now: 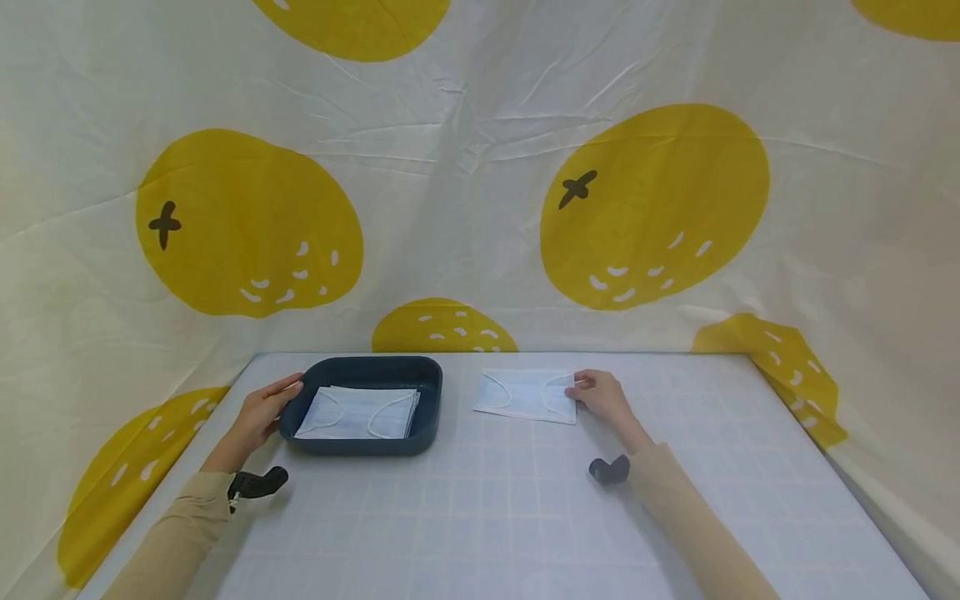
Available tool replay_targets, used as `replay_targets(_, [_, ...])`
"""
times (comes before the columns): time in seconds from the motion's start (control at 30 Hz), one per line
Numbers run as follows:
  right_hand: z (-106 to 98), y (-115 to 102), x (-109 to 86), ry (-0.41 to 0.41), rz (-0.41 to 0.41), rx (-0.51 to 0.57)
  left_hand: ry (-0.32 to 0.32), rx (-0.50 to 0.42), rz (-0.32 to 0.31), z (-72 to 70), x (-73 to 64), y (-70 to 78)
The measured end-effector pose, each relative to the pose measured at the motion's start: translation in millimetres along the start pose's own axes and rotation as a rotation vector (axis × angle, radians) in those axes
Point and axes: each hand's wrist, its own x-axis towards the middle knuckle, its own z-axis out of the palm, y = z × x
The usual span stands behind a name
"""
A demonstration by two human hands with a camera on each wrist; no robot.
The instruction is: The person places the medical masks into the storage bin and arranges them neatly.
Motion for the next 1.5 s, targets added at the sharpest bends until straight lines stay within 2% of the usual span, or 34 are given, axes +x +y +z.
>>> replay_targets(0.33, [1.1, -1.3, -7.1, -0.007, 0.016, 0.102, -0.003, 0.008, 0.005, -0.7, 0.6, -0.6])
replay_targets(0.6, [-6.9, -14.1, -21.4, -0.041, 0.056, 0.186, -0.005, 0.004, 0.010, 0.1, 2.0, -1.2])
replay_targets(0.87, [-6.3, -21.2, -27.1, -0.060, 0.114, 0.232, 0.004, 0.009, 0.007, -0.1, 1.9, -0.7])
replay_targets(1.1, [-8.9, -25.1, -33.8, -0.050, 0.118, 0.308, 0.009, 0.014, -0.002, -1.1, 2.2, -1.8])
replay_targets(1.5, [-9.7, -36.8, -41.4, -0.028, 0.107, 0.316, 0.021, 0.021, -0.008, 0.4, 2.0, -1.2])
